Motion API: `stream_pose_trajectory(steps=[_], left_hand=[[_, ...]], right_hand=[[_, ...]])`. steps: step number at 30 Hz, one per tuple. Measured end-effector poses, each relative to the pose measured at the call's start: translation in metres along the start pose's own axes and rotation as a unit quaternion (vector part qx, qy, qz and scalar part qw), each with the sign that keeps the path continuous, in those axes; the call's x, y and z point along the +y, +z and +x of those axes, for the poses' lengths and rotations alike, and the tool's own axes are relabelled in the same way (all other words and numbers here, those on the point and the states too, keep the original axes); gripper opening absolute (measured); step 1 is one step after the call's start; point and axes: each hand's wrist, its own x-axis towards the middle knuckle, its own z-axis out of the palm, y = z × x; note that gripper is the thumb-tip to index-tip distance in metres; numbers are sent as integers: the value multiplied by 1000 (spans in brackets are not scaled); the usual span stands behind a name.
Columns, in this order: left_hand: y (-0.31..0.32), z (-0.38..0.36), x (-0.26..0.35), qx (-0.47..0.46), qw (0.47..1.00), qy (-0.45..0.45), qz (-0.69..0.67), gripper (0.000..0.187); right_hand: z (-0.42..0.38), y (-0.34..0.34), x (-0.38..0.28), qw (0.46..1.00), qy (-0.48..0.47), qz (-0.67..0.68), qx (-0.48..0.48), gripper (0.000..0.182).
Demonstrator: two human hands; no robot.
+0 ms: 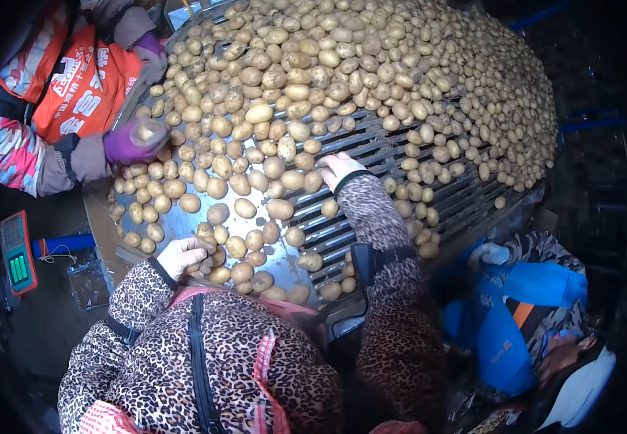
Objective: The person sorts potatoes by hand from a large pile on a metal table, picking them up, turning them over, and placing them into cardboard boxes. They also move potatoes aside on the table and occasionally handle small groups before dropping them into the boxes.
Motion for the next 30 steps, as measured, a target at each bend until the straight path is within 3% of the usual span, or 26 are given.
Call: stream_pose_trajectory(steps=[1,2,3,5,7,10,12,14,16,17,19,21,23,26,28,29,30], left_hand=[[-3,-4,-2,9,1000,-2,2,30],[-4,-7,-3,15,1000,-4,3,31],[-5,-9,-4,19,1000,-6,4,32],[-9,-11,-11,12,1000,1,-9,32],[-19,-13,-19,9,1000,-3,-7,31],[-18,-17,-15,-11,1000,-2,-15,30],[-10,-16,-8,-10,1000,2,-3,29],[-2,-17,-3,-25,999,22,1,28],[2,-15,-2,-45,999,23,11,26],[3,-13,-2,-53,998,26,13,26],[5,-17,-5,-57,998,19,18,25],[1,-19,-6,-68,997,15,22,26],[1,-24,-11,-54,998,11,34,27],[-10,-26,-21,-54,998,0,28,29],[-15,-26,-24,-60,998,-3,13,29],[-14,-26,-25,-56,998,-8,11,29],[-13,-25,-23,-52,999,-11,10,29]], right_hand=[[-11,-4,2,997,-29,76,13,40],[-14,-3,27,991,-29,63,115,37],[-25,-16,50,978,89,101,158,38],[-42,-21,141,931,171,45,320,47],[-74,-33,178,877,399,59,262,54],[-85,-15,183,925,367,16,101,65],[-73,15,144,945,308,-75,80,69],[-97,29,102,960,258,-67,89,69],[-108,48,54,959,261,-110,-18,67],[-127,61,33,969,193,-152,-2,63],[-166,63,-11,993,92,-47,-50,54],[-174,42,-15,976,212,31,-29,51],[-195,38,36,949,299,23,101,49],[-177,112,147,902,409,1,136,50],[-139,169,156,891,430,-82,115,48],[-184,102,61,929,353,4,109,45],[-181,101,44,954,262,-133,50,41]])
